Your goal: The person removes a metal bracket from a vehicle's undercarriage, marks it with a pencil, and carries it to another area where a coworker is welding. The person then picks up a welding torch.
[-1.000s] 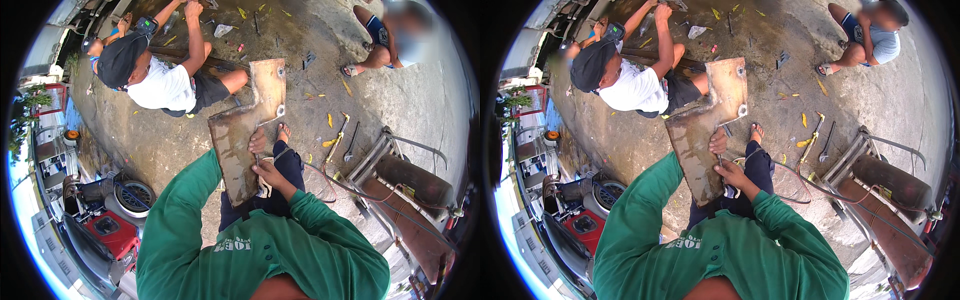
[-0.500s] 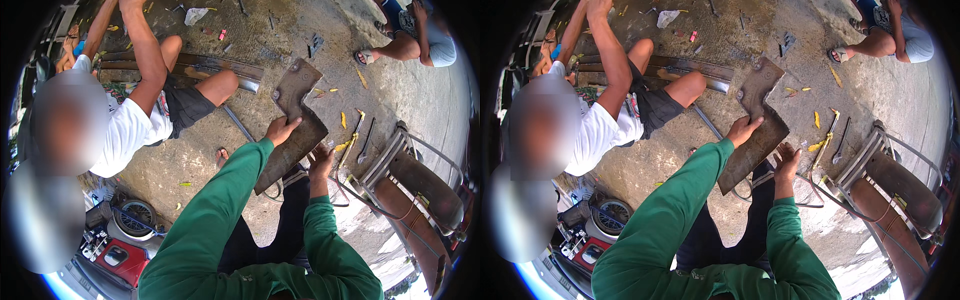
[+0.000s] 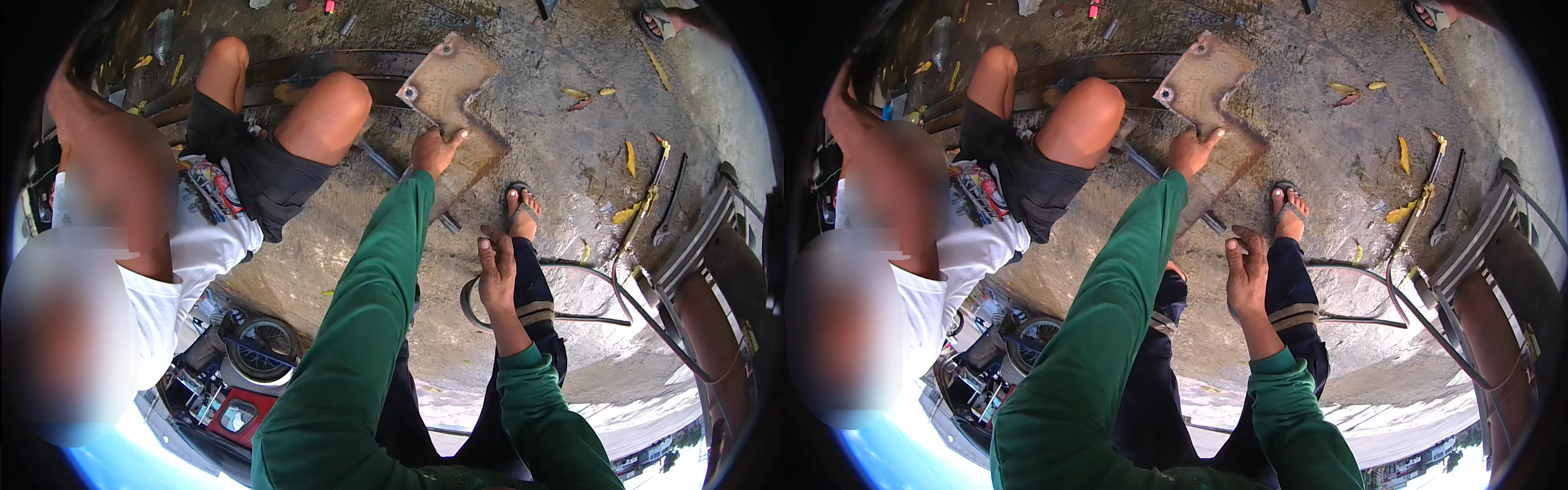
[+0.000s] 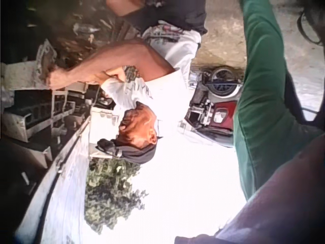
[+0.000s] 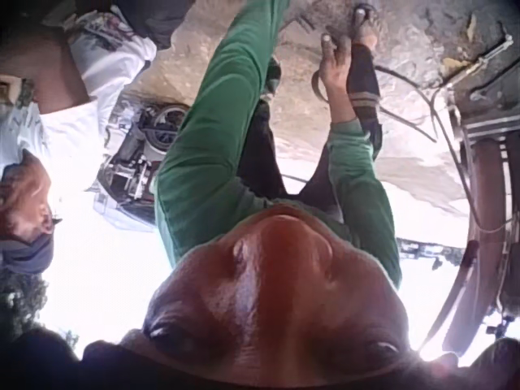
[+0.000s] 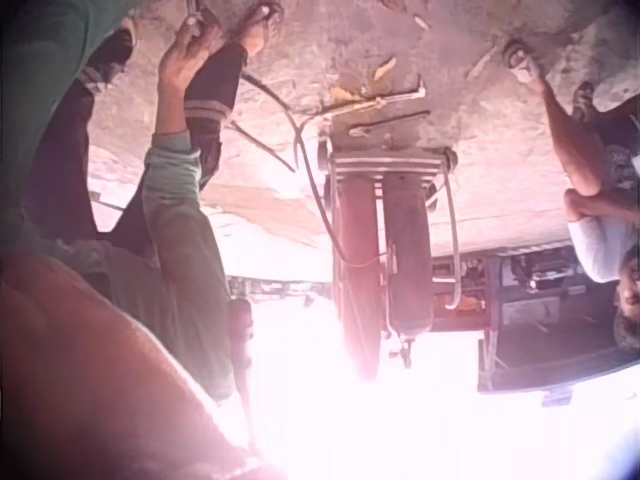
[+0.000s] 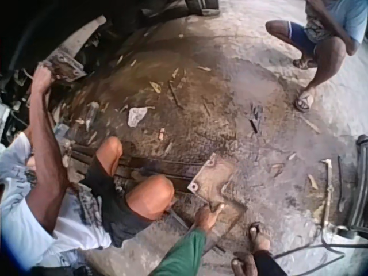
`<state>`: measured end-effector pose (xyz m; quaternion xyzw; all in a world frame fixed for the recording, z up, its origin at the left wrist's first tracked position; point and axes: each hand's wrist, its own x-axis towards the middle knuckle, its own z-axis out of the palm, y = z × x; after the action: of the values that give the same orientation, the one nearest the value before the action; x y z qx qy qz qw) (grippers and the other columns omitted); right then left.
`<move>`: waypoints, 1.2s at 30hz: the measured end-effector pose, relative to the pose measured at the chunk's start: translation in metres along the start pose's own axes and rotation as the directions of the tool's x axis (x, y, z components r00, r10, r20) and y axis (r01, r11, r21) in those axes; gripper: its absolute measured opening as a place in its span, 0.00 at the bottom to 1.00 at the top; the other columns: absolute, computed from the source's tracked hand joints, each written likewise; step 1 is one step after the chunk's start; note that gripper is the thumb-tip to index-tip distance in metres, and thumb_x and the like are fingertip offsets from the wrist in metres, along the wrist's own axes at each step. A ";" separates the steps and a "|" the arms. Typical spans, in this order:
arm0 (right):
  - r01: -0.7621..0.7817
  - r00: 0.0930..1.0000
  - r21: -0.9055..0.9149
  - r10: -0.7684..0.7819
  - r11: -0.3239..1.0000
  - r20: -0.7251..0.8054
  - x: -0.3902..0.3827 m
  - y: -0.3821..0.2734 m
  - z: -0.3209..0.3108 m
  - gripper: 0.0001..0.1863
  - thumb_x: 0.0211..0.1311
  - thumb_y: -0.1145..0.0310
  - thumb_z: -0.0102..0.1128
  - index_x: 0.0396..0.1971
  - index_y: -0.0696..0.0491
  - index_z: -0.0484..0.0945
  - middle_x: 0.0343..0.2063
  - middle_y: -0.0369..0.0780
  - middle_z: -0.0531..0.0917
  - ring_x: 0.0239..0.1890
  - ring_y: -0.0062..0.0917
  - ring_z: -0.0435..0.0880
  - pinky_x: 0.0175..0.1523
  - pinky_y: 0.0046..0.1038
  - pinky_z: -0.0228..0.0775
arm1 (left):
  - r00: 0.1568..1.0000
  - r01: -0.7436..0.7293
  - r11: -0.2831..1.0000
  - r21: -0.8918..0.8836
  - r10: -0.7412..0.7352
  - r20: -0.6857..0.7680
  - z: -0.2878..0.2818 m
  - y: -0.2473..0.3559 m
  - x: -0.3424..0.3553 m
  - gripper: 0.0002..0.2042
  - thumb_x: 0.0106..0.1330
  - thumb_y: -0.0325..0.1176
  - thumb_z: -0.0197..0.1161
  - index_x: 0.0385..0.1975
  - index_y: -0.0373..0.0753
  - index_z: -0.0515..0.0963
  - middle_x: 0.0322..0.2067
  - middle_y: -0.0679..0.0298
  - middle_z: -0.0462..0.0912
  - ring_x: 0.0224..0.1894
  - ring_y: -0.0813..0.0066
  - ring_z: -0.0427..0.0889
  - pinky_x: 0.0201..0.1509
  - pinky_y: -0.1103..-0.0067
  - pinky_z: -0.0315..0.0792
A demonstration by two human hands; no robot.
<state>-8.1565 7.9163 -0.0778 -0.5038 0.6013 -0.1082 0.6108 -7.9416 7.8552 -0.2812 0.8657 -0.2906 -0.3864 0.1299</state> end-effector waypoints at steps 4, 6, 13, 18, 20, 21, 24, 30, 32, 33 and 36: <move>-0.103 0.994 0.032 0.102 0.994 0.037 0.008 0.015 0.004 0.22 0.76 0.55 0.56 0.55 0.59 0.77 0.44 0.41 0.78 0.45 0.27 0.79 0.53 0.29 0.72 | 0.989 -0.047 0.997 -0.067 0.037 -0.141 -0.008 -0.017 0.038 0.40 0.57 0.67 0.69 0.45 0.26 0.79 0.41 0.39 0.85 0.46 0.40 0.85 0.51 0.57 0.78; -0.134 0.989 0.061 0.130 0.989 0.063 0.010 0.010 0.011 0.22 0.75 0.55 0.57 0.53 0.59 0.77 0.49 0.46 0.79 0.48 0.35 0.82 0.53 0.34 0.74 | 0.974 -0.059 0.994 -0.092 0.037 -0.225 -0.015 -0.023 0.055 0.41 0.56 0.65 0.71 0.48 0.24 0.77 0.43 0.37 0.84 0.47 0.39 0.84 0.52 0.56 0.78; -0.163 0.981 0.055 0.156 0.985 0.113 0.014 0.016 0.015 0.21 0.74 0.56 0.58 0.52 0.59 0.78 0.48 0.47 0.80 0.43 0.33 0.83 0.48 0.34 0.75 | 0.974 0.038 0.991 -0.129 -0.065 -0.218 -0.040 -0.008 0.084 0.39 0.54 0.58 0.77 0.49 0.24 0.77 0.46 0.39 0.84 0.50 0.42 0.84 0.55 0.60 0.78; -0.141 0.983 0.070 0.132 0.988 0.128 0.017 0.006 0.016 0.18 0.73 0.59 0.60 0.50 0.58 0.79 0.46 0.45 0.81 0.43 0.32 0.84 0.48 0.33 0.75 | 0.949 -0.098 0.995 0.025 0.101 -0.297 -0.053 -0.002 0.073 0.36 0.56 0.51 0.77 0.54 0.26 0.76 0.54 0.41 0.80 0.60 0.44 0.77 0.64 0.61 0.73; -0.138 0.986 0.080 0.129 0.987 0.106 0.019 0.011 0.017 0.17 0.73 0.59 0.60 0.50 0.58 0.79 0.44 0.44 0.81 0.42 0.31 0.84 0.46 0.32 0.76 | 0.958 -0.107 0.985 0.133 0.138 -0.251 -0.047 -0.014 0.051 0.37 0.57 0.49 0.77 0.59 0.27 0.73 0.59 0.42 0.76 0.64 0.44 0.72 0.67 0.61 0.70; -0.134 0.987 0.083 0.126 0.987 0.097 0.019 0.013 0.017 0.17 0.73 0.59 0.60 0.50 0.57 0.79 0.43 0.44 0.82 0.42 0.30 0.84 0.45 0.31 0.76 | 0.981 -0.084 0.979 0.184 0.114 -0.158 -0.045 -0.018 0.036 0.39 0.58 0.49 0.77 0.62 0.28 0.71 0.62 0.43 0.73 0.66 0.44 0.70 0.68 0.61 0.69; -0.134 0.988 0.055 0.128 0.989 0.091 0.022 0.011 0.018 0.19 0.74 0.56 0.60 0.51 0.57 0.79 0.37 0.41 0.82 0.38 0.24 0.82 0.41 0.28 0.78 | 1.000 0.000 0.935 0.355 -0.006 0.015 -0.031 -0.037 -0.001 0.45 0.60 0.48 0.75 0.71 0.29 0.59 0.67 0.44 0.66 0.67 0.43 0.68 0.69 0.60 0.68; -0.104 0.989 0.022 0.101 0.994 0.106 0.023 0.018 0.023 0.17 0.73 0.57 0.60 0.49 0.56 0.80 0.36 0.40 0.82 0.38 0.23 0.81 0.40 0.28 0.78 | 0.985 0.078 0.910 0.408 -0.134 0.110 -0.004 -0.052 -0.007 0.54 0.64 0.46 0.71 0.76 0.29 0.38 0.70 0.39 0.59 0.68 0.42 0.67 0.70 0.63 0.69; -0.108 0.989 0.033 0.104 0.994 0.105 0.022 0.028 0.022 0.17 0.73 0.58 0.61 0.49 0.56 0.80 0.36 0.39 0.82 0.38 0.22 0.81 0.40 0.27 0.78 | 0.976 0.096 0.904 0.417 -0.168 0.138 -0.003 -0.045 -0.010 0.54 0.65 0.46 0.71 0.76 0.29 0.36 0.70 0.38 0.57 0.69 0.41 0.66 0.70 0.63 0.69; -0.107 0.989 0.040 0.102 0.993 0.105 0.023 0.027 0.022 0.16 0.72 0.58 0.61 0.49 0.56 0.80 0.37 0.39 0.82 0.38 0.22 0.81 0.40 0.27 0.78 | 0.972 0.096 0.901 0.422 -0.177 0.156 -0.001 -0.042 -0.010 0.55 0.65 0.46 0.71 0.76 0.28 0.35 0.70 0.37 0.57 0.69 0.41 0.65 0.70 0.63 0.69; -0.128 0.986 0.061 0.120 0.990 0.113 0.022 0.023 0.023 0.15 0.71 0.61 0.62 0.48 0.56 0.80 0.39 0.40 0.83 0.39 0.24 0.83 0.41 0.28 0.77 | 0.968 0.082 0.911 0.404 -0.169 0.186 -0.006 -0.039 -0.017 0.56 0.65 0.47 0.71 0.76 0.28 0.33 0.70 0.38 0.57 0.69 0.40 0.65 0.70 0.63 0.69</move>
<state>-8.1430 7.9222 -0.1138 -0.4494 0.5930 -0.0627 0.6652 -7.9301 7.8967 -0.2850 0.8436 -0.3179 -0.4199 -0.1042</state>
